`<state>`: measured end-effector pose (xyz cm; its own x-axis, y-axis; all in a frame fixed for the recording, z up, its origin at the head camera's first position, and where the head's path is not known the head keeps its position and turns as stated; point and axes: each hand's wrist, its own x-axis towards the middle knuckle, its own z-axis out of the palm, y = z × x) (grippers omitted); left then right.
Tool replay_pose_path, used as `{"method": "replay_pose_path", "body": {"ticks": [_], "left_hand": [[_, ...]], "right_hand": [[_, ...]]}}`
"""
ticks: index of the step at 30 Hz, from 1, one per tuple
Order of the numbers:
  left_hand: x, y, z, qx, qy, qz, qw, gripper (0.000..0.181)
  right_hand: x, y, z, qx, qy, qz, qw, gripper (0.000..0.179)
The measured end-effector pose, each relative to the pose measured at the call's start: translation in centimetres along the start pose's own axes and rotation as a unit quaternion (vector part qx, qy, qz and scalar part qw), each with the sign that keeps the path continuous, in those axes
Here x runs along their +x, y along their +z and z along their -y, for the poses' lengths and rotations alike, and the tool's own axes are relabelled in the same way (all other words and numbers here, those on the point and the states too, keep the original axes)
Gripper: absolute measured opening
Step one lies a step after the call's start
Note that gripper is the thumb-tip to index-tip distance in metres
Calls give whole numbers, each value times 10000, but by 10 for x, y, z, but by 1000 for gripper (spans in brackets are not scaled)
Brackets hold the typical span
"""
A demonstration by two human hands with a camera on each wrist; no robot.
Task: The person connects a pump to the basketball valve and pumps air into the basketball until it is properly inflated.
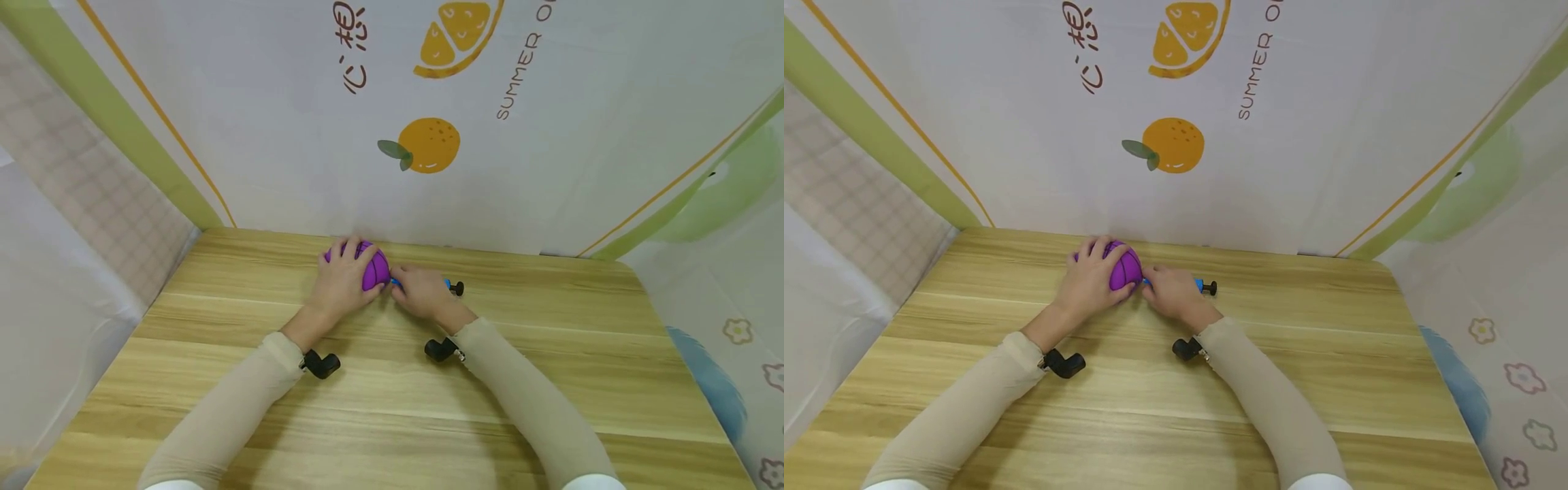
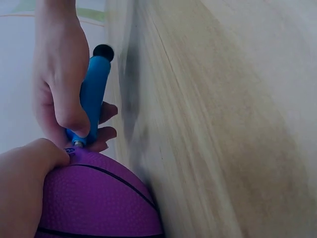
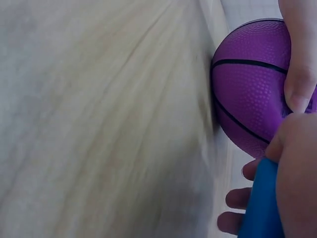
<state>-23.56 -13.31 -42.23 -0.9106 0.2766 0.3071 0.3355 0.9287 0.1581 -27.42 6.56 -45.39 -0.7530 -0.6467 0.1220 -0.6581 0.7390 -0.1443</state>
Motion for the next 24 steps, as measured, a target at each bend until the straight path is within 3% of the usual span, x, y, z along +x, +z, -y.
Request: {"method": "replay_pose_path", "body": {"ticks": [8,24], "left_hand": [[1,1,0,-84,-100,-54,9999,70],[-4,0,1,-168,61,-186,9997,64]], "right_hand": [[1,-1,0,-62,14,30,10000,14],[0,-3,1,129,64,178,9997,8]]}}
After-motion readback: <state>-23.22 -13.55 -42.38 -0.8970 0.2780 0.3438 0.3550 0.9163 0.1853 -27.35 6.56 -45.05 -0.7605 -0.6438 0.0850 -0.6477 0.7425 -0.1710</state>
